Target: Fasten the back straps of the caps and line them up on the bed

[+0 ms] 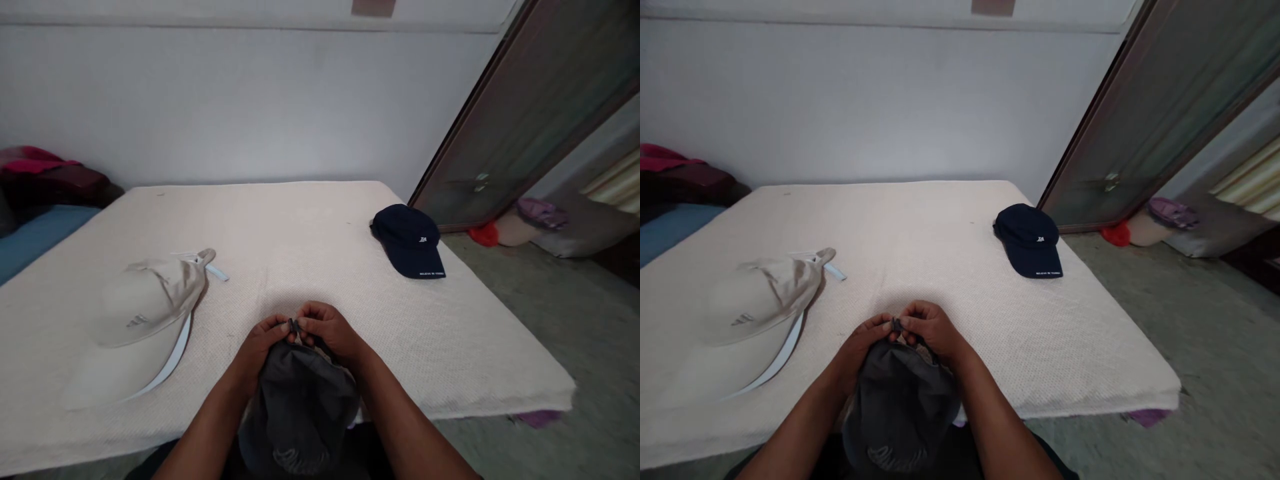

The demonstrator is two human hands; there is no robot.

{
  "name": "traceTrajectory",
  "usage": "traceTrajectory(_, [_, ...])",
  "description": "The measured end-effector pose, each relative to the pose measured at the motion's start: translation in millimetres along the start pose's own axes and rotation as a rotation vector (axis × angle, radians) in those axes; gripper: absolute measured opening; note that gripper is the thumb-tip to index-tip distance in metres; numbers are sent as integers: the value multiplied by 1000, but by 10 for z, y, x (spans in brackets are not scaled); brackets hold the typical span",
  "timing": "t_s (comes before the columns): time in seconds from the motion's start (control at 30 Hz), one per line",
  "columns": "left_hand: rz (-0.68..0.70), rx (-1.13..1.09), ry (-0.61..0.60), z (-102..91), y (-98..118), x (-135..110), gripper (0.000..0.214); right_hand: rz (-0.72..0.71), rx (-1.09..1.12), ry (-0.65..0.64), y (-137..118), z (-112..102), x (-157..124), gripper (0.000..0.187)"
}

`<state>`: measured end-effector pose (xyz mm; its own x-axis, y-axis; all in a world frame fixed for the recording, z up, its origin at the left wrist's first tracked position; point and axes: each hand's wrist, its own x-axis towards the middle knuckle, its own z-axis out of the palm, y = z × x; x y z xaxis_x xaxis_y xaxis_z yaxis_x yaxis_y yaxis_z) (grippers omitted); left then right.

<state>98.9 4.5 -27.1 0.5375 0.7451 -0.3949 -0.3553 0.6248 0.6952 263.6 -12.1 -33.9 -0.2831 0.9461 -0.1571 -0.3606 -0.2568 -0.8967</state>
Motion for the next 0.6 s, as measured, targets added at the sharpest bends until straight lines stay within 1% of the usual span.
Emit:
traceTrajectory(0.2, [-4,6,-51,4,3,-18,11,-3,-28,40,8,17,15,15])
traceTrajectory(0.4, [-16,18,-4,-7,-5,-3,14,12,-26,26,-22,27,1,16])
traceTrajectory(0.6, [-23,72,-34,13,12,-8,10,1,-37,-1,-35,38,-16,16])
